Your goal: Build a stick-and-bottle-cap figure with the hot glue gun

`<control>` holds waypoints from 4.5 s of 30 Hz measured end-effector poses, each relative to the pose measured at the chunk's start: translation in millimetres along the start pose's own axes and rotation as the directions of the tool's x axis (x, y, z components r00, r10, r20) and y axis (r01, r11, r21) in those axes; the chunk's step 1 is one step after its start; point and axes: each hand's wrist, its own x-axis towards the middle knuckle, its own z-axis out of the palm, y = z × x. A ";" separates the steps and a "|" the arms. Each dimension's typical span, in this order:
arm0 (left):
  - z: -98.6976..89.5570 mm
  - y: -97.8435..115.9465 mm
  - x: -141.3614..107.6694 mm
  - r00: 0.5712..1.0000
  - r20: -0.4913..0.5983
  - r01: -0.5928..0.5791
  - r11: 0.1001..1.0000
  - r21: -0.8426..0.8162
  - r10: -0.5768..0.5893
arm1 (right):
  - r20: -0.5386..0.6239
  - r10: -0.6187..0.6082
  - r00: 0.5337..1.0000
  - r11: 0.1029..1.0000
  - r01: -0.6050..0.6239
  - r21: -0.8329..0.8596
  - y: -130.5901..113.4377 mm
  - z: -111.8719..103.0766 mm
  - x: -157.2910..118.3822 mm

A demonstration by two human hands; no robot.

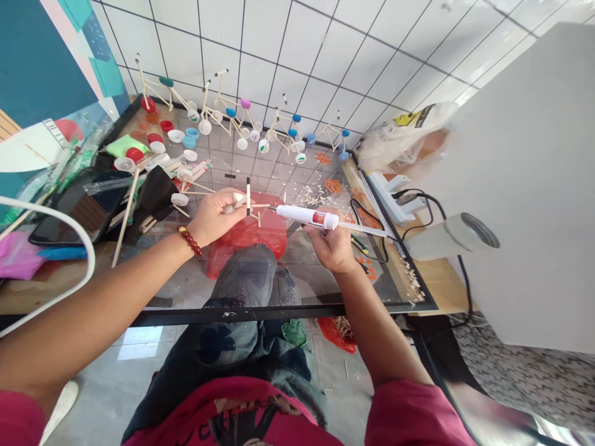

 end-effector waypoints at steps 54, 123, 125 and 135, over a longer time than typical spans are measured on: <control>-2.1 -1.6 1.9 0.999 -0.017 0.051 0.999 0.020 -0.050 | 0.354 0.448 0.821 0.709 -0.568 0.418 -16.6 53.0 45.1; -3.1 3.3 0.8 0.986 -0.018 0.167 0.986 0.010 -0.167 | 0.326 0.313 0.892 0.791 -0.435 0.430 -32.8 85.0 36.7; -3.1 2.4 0.7 0.986 -0.020 0.169 0.986 0.011 -0.168 | 0.323 0.312 0.894 0.786 -0.433 0.441 -32.6 85.0 36.9; -2.7 1.3 1.6 0.985 -0.014 0.173 0.985 -0.006 -0.173 | 0.352 0.319 0.880 0.804 -0.448 0.390 -32.7 84.7 38.4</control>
